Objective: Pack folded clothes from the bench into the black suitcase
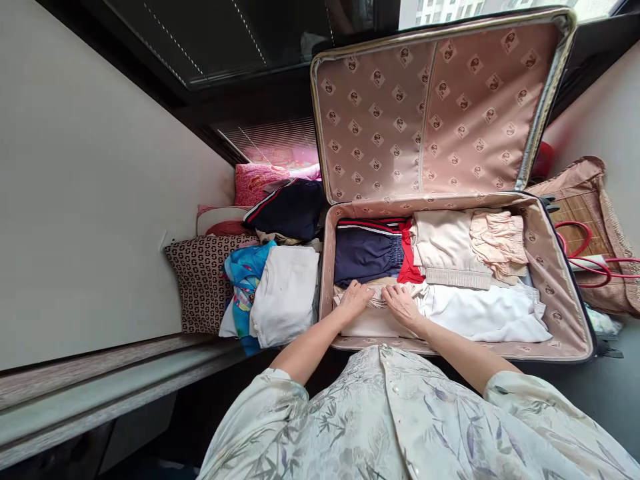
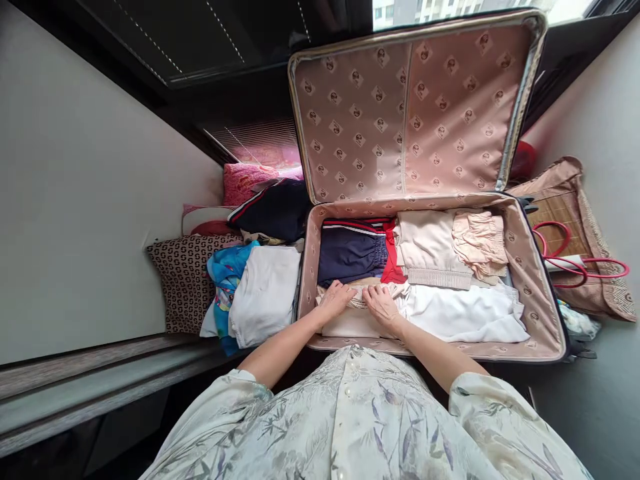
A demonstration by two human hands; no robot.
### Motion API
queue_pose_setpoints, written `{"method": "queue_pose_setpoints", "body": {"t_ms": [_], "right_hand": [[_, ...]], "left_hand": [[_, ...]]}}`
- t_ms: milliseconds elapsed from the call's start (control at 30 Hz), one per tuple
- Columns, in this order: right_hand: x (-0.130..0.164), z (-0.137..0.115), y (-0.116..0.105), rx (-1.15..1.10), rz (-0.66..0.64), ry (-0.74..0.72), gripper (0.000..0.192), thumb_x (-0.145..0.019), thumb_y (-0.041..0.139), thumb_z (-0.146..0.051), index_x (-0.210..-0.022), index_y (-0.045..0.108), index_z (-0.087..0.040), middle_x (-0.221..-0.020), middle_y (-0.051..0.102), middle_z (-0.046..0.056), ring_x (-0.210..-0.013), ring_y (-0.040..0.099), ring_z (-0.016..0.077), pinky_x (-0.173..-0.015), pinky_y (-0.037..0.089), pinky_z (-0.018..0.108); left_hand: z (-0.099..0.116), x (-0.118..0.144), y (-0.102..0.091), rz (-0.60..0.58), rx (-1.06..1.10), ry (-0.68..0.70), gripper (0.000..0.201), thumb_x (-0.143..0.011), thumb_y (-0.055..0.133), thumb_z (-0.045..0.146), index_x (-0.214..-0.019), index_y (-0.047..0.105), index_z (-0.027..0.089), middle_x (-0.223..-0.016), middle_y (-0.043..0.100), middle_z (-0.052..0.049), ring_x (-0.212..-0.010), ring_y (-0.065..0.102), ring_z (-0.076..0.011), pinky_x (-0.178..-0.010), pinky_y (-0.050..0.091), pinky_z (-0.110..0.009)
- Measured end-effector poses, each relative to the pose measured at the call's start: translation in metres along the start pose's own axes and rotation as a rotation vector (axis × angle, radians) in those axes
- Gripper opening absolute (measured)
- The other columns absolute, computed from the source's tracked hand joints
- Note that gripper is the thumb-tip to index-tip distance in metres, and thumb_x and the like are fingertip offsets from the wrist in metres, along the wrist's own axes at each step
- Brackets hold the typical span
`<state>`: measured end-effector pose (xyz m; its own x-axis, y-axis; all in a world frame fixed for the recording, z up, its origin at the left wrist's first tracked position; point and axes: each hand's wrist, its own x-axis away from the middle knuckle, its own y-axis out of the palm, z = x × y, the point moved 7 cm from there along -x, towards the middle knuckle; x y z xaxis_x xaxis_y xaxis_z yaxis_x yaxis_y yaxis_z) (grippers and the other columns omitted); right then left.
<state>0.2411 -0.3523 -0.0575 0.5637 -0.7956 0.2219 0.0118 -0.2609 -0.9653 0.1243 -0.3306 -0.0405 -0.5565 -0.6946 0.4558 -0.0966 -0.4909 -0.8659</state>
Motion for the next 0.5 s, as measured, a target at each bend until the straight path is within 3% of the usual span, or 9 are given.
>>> {"method": "queue_pose_setpoints", "body": {"t_ms": [133, 267, 333, 400, 467, 500], "right_hand": [[0.004, 0.004, -0.02, -0.092, -0.028, -0.101, 0.031, -0.097, 0.045, -0.011, -0.121, 0.064, -0.016, -0.104, 0.069, 0.015, -0.099, 0.052, 0.028, -0.083, 0.032, 0.039], [-0.036, 0.027, -0.08, -0.142, -0.029, -0.16, 0.03, -0.089, 0.057, -0.018, -0.118, 0.062, -0.016, -0.101, 0.071, 0.014, -0.103, 0.051, 0.0291, -0.084, 0.032, 0.037], [-0.074, 0.047, -0.111, -0.149, -0.039, -0.154, 0.034, -0.089, 0.056, -0.019, -0.122, 0.06, -0.016, -0.103, 0.07, 0.015, -0.106, 0.051, 0.0302, -0.085, 0.033, 0.037], [-0.115, 0.074, -0.137, -0.143, 0.005, -0.055, 0.043, -0.089, 0.054, -0.016, -0.132, 0.057, -0.015, -0.115, 0.068, 0.017, -0.112, 0.05, 0.0323, -0.091, 0.034, 0.04], [-0.144, 0.1, -0.151, -0.132, 0.066, 0.11, 0.063, -0.086, 0.057, -0.013, -0.148, 0.045, -0.017, -0.141, 0.056, 0.022, -0.123, 0.046, 0.0363, -0.096, 0.034, 0.046], [-0.151, 0.108, -0.153, -0.133, 0.099, 0.173, 0.072, -0.085, 0.059, -0.012, -0.153, 0.039, -0.018, -0.151, 0.046, 0.024, -0.129, 0.043, 0.0384, -0.098, 0.034, 0.049]], "left_hand": [[0.008, 0.013, -0.02, -0.065, 0.054, -0.006, 0.035, -0.09, 0.062, 0.017, -0.123, 0.07, 0.023, -0.117, 0.07, -0.012, -0.11, 0.066, -0.0261, -0.096, 0.043, -0.038], [-0.031, 0.002, -0.083, 0.001, 0.174, -0.033, 0.036, -0.084, 0.065, 0.02, -0.119, 0.072, 0.027, -0.109, 0.074, -0.006, -0.106, 0.068, -0.0258, -0.095, 0.046, -0.035], [-0.063, -0.014, -0.122, 0.12, 0.247, -0.092, 0.039, -0.083, 0.064, 0.019, -0.12, 0.071, 0.028, -0.111, 0.075, -0.005, -0.112, 0.066, -0.0267, -0.099, 0.045, -0.035], [-0.096, -0.028, -0.156, 0.328, 0.258, -0.242, 0.05, -0.084, 0.063, 0.016, -0.133, 0.065, 0.024, -0.124, 0.071, -0.009, -0.126, 0.058, -0.0307, -0.108, 0.041, -0.041], [-0.117, -0.033, -0.174, 0.541, 0.231, -0.417, 0.064, -0.085, 0.062, 0.017, -0.148, 0.05, 0.016, -0.145, 0.057, -0.017, -0.141, 0.044, -0.035, -0.116, 0.034, -0.048], [-0.12, -0.032, -0.173, 0.612, 0.217, -0.475, 0.069, -0.087, 0.062, 0.018, -0.153, 0.043, 0.013, -0.154, 0.048, -0.02, -0.146, 0.038, -0.0362, -0.119, 0.03, -0.05]]}}
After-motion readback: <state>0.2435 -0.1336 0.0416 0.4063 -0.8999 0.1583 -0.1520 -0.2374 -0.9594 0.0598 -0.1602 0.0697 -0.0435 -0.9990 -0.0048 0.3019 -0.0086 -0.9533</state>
